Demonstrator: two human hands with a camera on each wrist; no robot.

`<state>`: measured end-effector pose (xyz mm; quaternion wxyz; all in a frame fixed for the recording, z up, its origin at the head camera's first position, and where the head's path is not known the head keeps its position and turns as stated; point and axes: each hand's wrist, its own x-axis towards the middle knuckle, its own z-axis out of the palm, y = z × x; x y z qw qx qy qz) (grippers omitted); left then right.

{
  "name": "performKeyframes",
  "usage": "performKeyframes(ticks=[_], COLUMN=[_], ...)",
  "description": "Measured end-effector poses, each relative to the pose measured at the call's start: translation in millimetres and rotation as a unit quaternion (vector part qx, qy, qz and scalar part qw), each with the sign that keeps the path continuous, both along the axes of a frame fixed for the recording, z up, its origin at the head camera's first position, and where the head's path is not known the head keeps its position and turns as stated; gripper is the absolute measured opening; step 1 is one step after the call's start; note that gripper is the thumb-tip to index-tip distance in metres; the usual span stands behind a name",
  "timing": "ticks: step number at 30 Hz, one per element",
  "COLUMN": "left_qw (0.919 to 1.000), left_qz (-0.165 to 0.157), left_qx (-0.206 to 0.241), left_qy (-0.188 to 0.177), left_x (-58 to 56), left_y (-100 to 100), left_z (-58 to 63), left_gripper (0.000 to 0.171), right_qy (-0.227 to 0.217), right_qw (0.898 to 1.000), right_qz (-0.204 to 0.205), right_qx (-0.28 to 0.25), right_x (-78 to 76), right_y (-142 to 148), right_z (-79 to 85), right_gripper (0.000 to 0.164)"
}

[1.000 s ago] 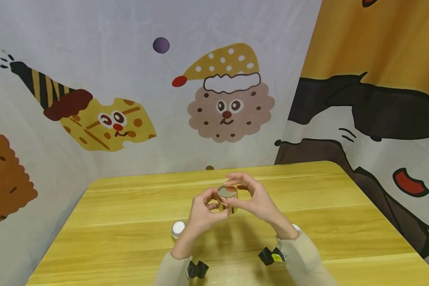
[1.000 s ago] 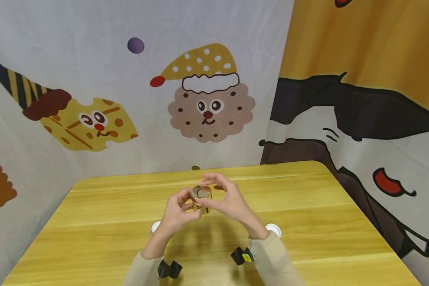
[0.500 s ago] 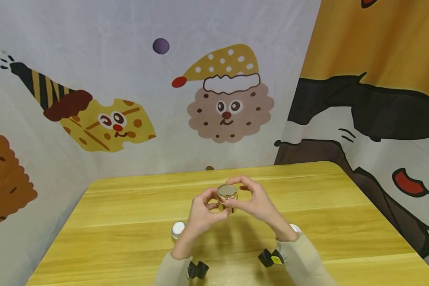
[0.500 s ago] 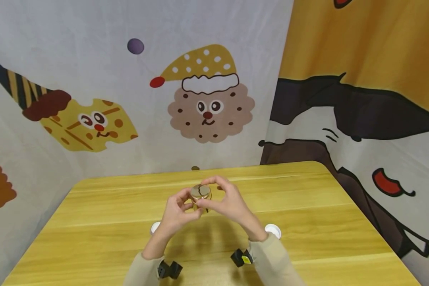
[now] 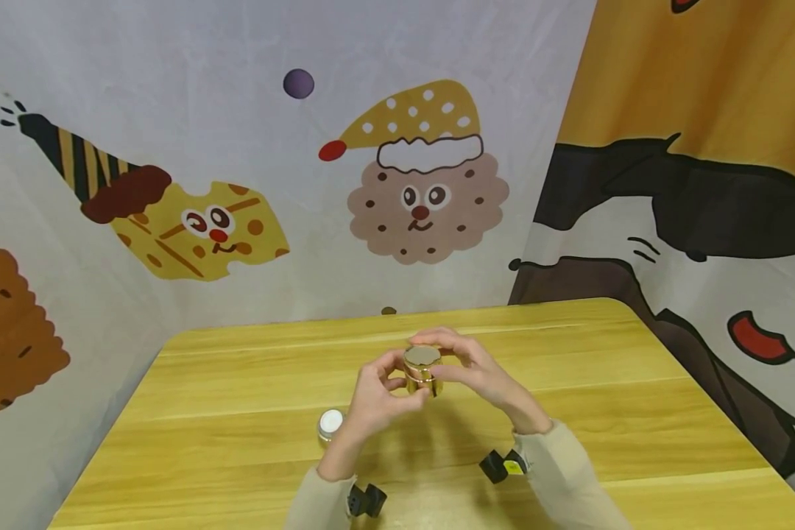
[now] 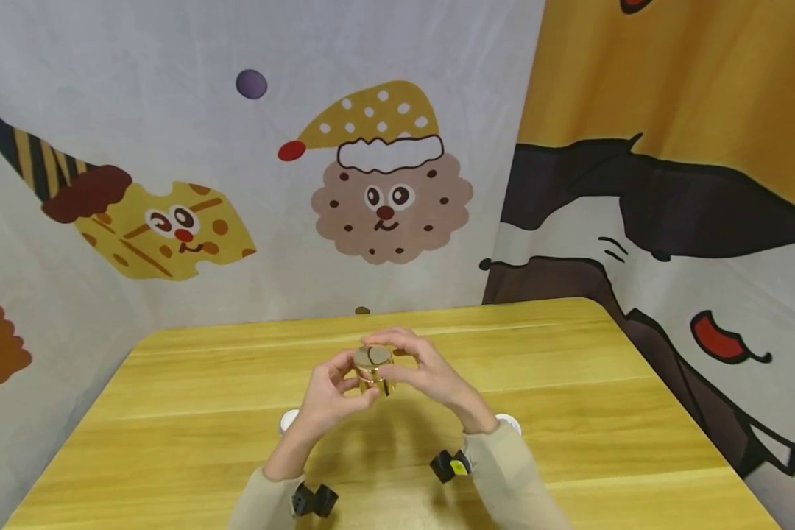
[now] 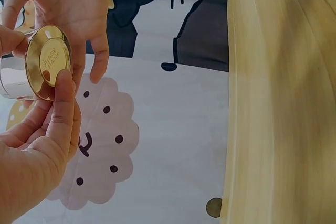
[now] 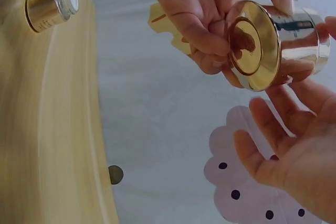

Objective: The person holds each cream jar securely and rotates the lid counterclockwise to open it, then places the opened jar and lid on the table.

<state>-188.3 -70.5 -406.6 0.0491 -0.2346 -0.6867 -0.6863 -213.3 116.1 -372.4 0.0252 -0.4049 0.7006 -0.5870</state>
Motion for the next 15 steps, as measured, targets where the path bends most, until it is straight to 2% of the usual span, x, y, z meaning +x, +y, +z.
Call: performKeyframes(ticks=[3,6,8,12,15], left_qw=[0.9999,0.9996,0.9994,0.9993,0.9994], left_qz=[0.014,0.025,0.03,0.034,0.032], left_qx=[-0.006,-0.012,-0.015,-0.015,-0.01], left_qy=[0.001,0.003,0.004,0.004,0.003], left_x=[-0.6,-0.9,-0.9,-0.8,-0.5], left_y=[0.3,0.6,0.8,1.0,0.7], left_z=[0.2,0.6,0.5,0.4,0.3], left_gripper=[0.038,0.038,0.038,0.037,0.037], right_qy=[0.008,0.019,0.025,0.036,0.049], right_qw=[0.998,0.99,0.986,0.982,0.985], right_qz=[-0.062,-0.132,-0.161,-0.179,-0.164], right_qx=[0.019,0.035,0.04,0.037,0.03], right_x=[1.8,4.0,5.3,6.1,4.7], right_y=[-1.7,-4.6,-6.6,-8.0,-6.7], right_z=[-2.4,-3.9,-4.0,-4.0,-4.3], right_gripper=[0.042,0.046,0.045,0.038,0.034])
